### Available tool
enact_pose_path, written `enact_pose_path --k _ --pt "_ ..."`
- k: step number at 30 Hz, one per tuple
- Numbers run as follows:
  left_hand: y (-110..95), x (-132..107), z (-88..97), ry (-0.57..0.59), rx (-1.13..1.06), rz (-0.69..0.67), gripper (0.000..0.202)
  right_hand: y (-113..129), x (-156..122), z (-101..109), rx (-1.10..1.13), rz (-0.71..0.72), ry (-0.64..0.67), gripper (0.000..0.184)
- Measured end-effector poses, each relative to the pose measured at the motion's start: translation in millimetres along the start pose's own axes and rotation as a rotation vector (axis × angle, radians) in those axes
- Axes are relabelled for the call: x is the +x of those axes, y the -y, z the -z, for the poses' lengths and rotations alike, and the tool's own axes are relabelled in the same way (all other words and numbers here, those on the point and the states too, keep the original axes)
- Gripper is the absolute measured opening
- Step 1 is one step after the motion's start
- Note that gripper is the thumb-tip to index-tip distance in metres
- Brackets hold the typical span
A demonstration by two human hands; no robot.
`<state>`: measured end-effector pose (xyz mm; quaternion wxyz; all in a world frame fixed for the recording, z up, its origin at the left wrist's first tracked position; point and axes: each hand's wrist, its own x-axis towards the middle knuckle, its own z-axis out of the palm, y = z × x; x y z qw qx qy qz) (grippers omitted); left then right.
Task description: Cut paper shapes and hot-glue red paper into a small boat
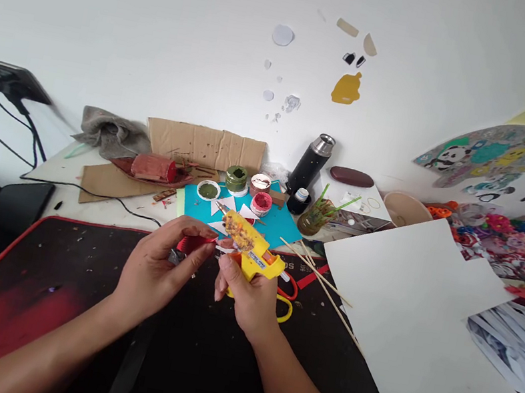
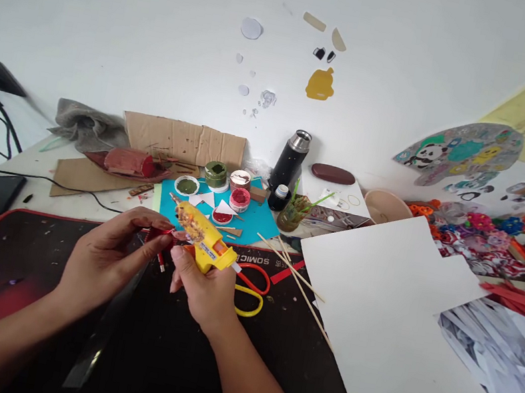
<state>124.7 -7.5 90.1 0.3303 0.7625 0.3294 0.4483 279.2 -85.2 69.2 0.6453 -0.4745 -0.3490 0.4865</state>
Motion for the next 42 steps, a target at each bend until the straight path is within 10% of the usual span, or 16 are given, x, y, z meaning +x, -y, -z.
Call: enact_pose_path --k 42 --pt "-9.2 4.5 2.1 0.069 -0.214 0.223 0.022 3.9 -0.2 -1.3 0.038 -0.045 0.077 0.054"
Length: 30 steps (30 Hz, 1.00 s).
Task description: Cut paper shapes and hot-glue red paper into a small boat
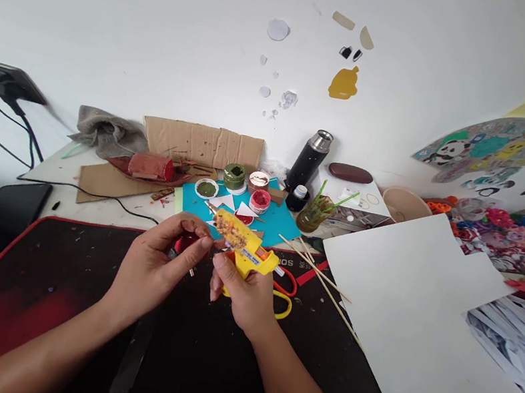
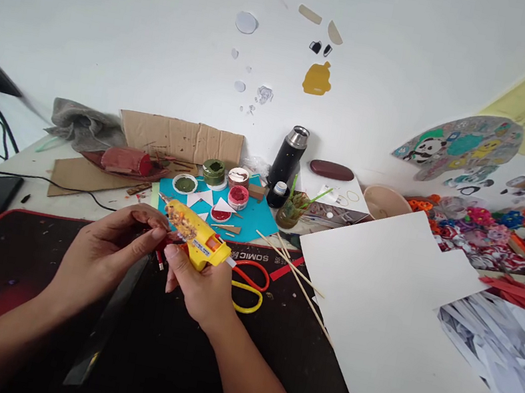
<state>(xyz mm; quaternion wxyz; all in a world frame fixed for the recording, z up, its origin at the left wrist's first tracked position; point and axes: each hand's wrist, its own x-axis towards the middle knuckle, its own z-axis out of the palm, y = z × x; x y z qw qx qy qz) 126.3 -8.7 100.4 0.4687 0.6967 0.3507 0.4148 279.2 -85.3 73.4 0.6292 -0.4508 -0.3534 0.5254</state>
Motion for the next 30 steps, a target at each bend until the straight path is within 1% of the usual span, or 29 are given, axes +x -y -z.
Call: enact_pose_path --k 6,9,12,16,21,25,27,30 --pt "-3 0 -0.7 0.0 -0.059 0.056 0.029 2 -1 -1 -0.031 0.016 0.016 0.058" --pt "-7 0 -0.3 0.01 -0.073 0.093 0.033 2 0 -1 -0.006 0.008 0.028 0.055" --pt "-10 1 2.1 0.022 -0.055 0.08 0.037 3 0 -1 0.018 0.005 0.032 0.051" --pt "-10 2 8.5 0.046 -0.048 0.046 0.039 2 -1 -1 0.019 0.013 0.038 0.051" --pt "-5 0 15.3 0.092 -0.055 0.035 0.03 1 0 0 0.026 -0.003 0.027 0.05" --pt "-3 0 16.3 0.127 -0.085 0.035 0.021 4 0 0 0.024 -0.003 0.025 0.051" --pt "-2 0 16.0 0.122 -0.092 0.011 0.018 4 0 0 0.018 0.001 0.024 0.051" --pt "1 0 15.2 0.111 -0.11 -0.003 0.018 4 0 -1 0.007 0.003 0.026 0.05"
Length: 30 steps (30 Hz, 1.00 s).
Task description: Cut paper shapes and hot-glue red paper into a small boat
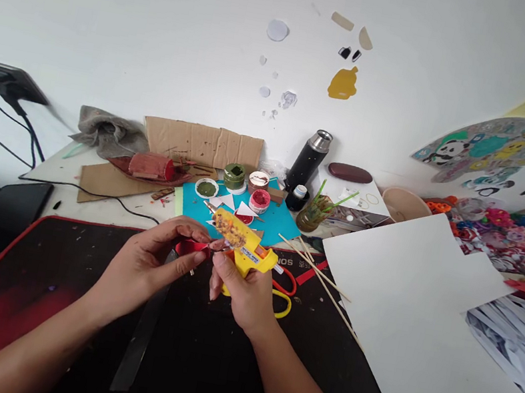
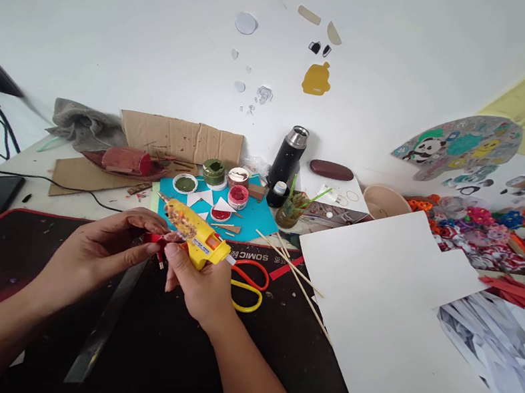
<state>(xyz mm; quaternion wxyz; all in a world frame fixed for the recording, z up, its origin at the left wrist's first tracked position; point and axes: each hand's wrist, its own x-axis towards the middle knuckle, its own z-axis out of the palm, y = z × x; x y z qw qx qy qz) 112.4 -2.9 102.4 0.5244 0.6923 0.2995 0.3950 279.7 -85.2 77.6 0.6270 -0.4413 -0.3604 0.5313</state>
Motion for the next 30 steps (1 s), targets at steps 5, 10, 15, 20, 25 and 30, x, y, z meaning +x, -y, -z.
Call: enact_pose_path --k 5,10,15,20,25,30 --pt "3.3 -0.1 -1.9 -0.006 -0.024 0.018 0.017 -0.5 0.5 -0.2 0.024 -0.002 0.004 0.05" --pt "1.5 0.9 -3.5 -0.009 -0.017 0.011 0.013 1.3 0.2 0.1 0.029 -0.009 0.004 0.05" --pt "0.7 2.5 -3.6 -0.015 -0.03 0.005 0.016 0.8 -0.1 0.4 0.014 -0.008 0.001 0.05" --pt "-1.0 4.6 -5.0 -0.018 -0.04 -0.003 0.017 -2.3 0.5 1.2 0.02 -0.007 0.002 0.048" --pt "-3.1 4.4 -5.9 -0.022 -0.066 -0.011 0.011 -1.3 0.0 0.9 0.025 -0.004 0.012 0.049" --pt "-2.0 3.6 -6.6 -0.029 -0.077 0.0 0.01 0.4 -0.4 0.3 0.039 -0.005 0.008 0.049"
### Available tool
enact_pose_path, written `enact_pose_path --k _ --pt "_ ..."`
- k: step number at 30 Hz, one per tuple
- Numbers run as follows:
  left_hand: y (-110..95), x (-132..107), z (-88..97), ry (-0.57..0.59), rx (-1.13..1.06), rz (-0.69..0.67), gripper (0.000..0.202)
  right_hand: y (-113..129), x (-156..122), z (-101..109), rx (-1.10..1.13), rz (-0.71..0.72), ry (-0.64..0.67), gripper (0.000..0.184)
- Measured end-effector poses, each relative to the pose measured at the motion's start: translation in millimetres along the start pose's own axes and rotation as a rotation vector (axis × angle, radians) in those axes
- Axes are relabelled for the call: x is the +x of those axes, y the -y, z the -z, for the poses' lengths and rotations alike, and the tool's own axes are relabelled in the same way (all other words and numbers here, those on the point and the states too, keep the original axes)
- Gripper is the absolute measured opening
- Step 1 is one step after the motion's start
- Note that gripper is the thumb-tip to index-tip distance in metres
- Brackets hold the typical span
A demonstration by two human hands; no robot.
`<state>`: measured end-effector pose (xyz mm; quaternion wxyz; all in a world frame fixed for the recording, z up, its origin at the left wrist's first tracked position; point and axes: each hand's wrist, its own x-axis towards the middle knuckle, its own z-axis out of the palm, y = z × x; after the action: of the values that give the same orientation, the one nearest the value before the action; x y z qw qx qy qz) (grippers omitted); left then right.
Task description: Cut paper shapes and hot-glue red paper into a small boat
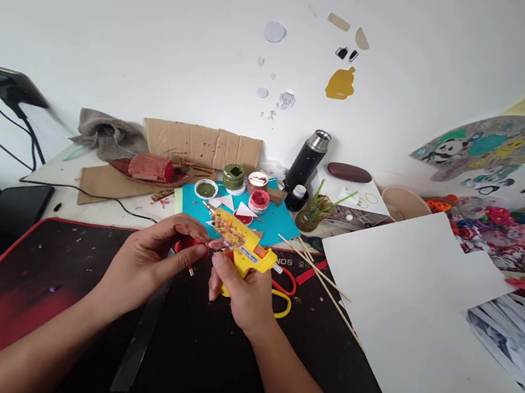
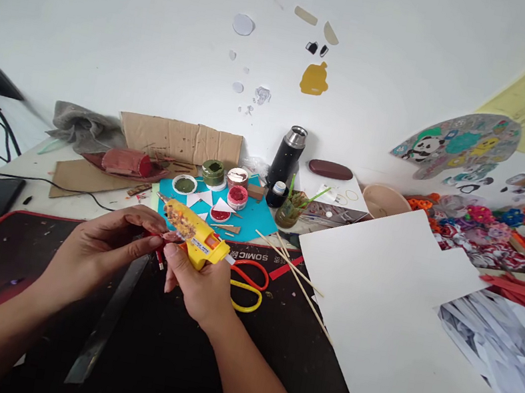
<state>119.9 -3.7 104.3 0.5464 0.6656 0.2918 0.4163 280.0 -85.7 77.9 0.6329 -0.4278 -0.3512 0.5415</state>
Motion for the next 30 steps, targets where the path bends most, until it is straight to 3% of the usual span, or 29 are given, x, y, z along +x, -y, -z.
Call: enact_pose_path --k 7,30 --pt "0.6 -0.4 -0.1 0.006 0.026 -0.015 0.009 -1.4 0.4 0.2 -0.015 0.019 0.001 0.056" --pt "5.0 -3.0 0.6 0.02 0.132 -0.107 0.006 -3.5 0.9 1.1 0.001 0.038 -0.012 0.046"
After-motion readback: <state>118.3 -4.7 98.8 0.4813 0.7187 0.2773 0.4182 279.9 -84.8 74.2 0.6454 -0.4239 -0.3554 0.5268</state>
